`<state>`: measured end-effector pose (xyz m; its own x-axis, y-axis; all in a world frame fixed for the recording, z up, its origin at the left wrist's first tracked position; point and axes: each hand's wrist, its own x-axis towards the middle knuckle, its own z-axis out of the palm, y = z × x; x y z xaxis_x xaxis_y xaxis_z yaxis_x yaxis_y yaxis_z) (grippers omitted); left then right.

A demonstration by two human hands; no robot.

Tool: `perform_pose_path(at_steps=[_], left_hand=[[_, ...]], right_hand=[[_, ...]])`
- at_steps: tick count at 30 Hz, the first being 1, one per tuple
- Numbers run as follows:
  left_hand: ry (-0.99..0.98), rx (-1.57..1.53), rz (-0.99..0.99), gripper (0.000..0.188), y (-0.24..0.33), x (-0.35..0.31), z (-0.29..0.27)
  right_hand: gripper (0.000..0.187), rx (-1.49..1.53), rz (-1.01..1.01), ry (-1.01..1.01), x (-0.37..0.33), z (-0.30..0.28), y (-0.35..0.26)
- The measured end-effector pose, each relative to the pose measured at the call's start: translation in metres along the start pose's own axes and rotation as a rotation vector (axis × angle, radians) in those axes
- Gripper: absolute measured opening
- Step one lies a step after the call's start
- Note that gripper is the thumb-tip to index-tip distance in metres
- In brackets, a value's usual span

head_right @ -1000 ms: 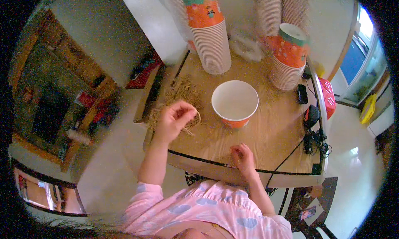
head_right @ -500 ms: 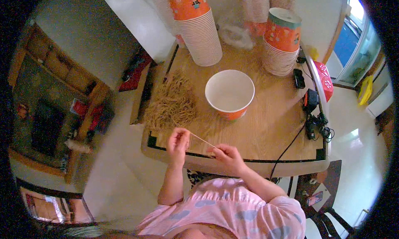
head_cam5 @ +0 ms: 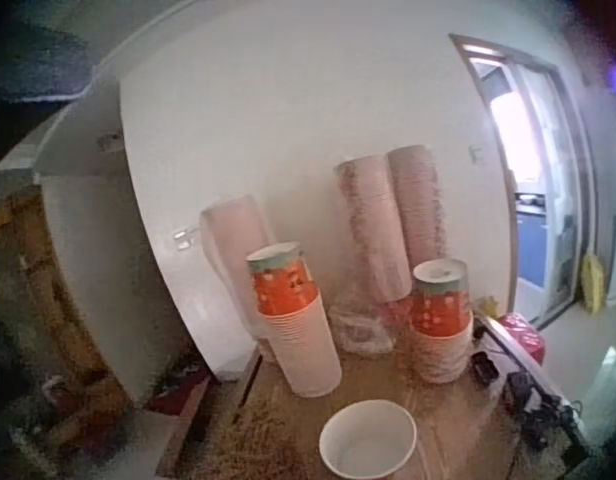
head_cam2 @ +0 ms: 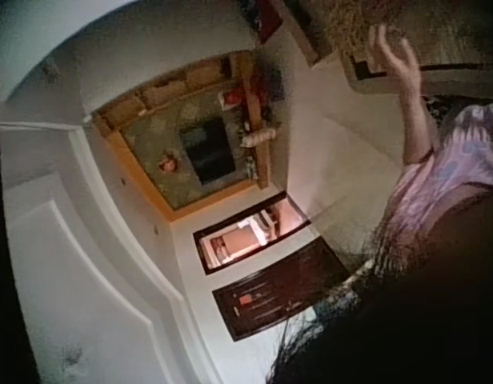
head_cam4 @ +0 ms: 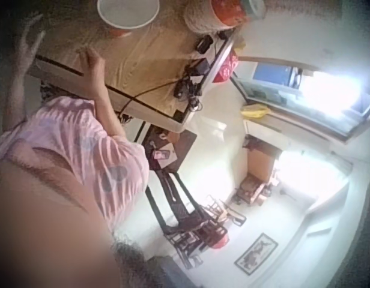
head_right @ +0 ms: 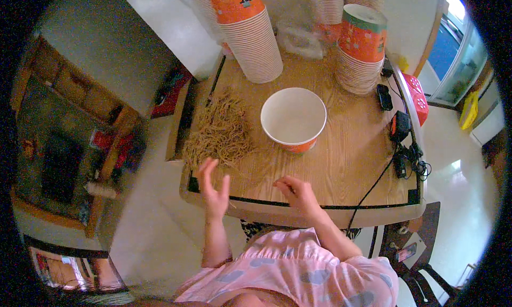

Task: The recorder is tying thin strings through small holes on the rims of paper buckets or cups.

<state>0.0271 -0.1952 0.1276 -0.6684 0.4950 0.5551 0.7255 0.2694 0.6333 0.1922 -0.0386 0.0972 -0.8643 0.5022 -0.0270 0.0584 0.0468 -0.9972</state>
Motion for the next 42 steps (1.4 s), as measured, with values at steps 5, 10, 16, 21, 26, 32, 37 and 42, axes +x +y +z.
perform_pose_path(at_steps=[5,10,16,21,26,32,37,42], left_hand=[[-0.584,-0.394,0.086,0.044,0.048,-0.017,0.034],[-0.482,-0.426,-0.282,0.023,0.046,-0.032,0.044],[-0.366,-0.391,-0.234,0.006,0.038,-0.032,0.037],[-0.323,-0.524,-0.308,0.006,0.035,-0.035,0.036],[-0.402,-0.511,-0.377,0.005,0.032,-0.039,0.038],[-0.352,-0.564,-0.413,0.008,0.038,-0.044,0.044],[-0.302,-0.460,-0.259,0.007,0.046,-0.041,0.043],[-0.188,-0.429,-0.288,0.007,0.037,-0.038,0.022]], right_hand=[[0.016,-0.228,-0.197,-0.124,0.002,0.009,-0.019],[0.014,-0.175,-0.087,-0.051,-0.007,-0.003,-0.027],[0.013,-0.205,-0.124,0.071,-0.010,-0.015,-0.019],[0.015,-0.154,-0.211,0.090,-0.007,-0.013,-0.025],[0.015,-0.216,-0.430,0.004,-0.003,-0.008,-0.010],[0.011,-0.224,-0.387,0.043,-0.004,-0.002,-0.006],[0.015,-0.386,-0.371,-0.008,-0.001,-0.002,-0.010],[0.021,-0.946,-0.719,0.150,0.041,-0.049,-0.064]])
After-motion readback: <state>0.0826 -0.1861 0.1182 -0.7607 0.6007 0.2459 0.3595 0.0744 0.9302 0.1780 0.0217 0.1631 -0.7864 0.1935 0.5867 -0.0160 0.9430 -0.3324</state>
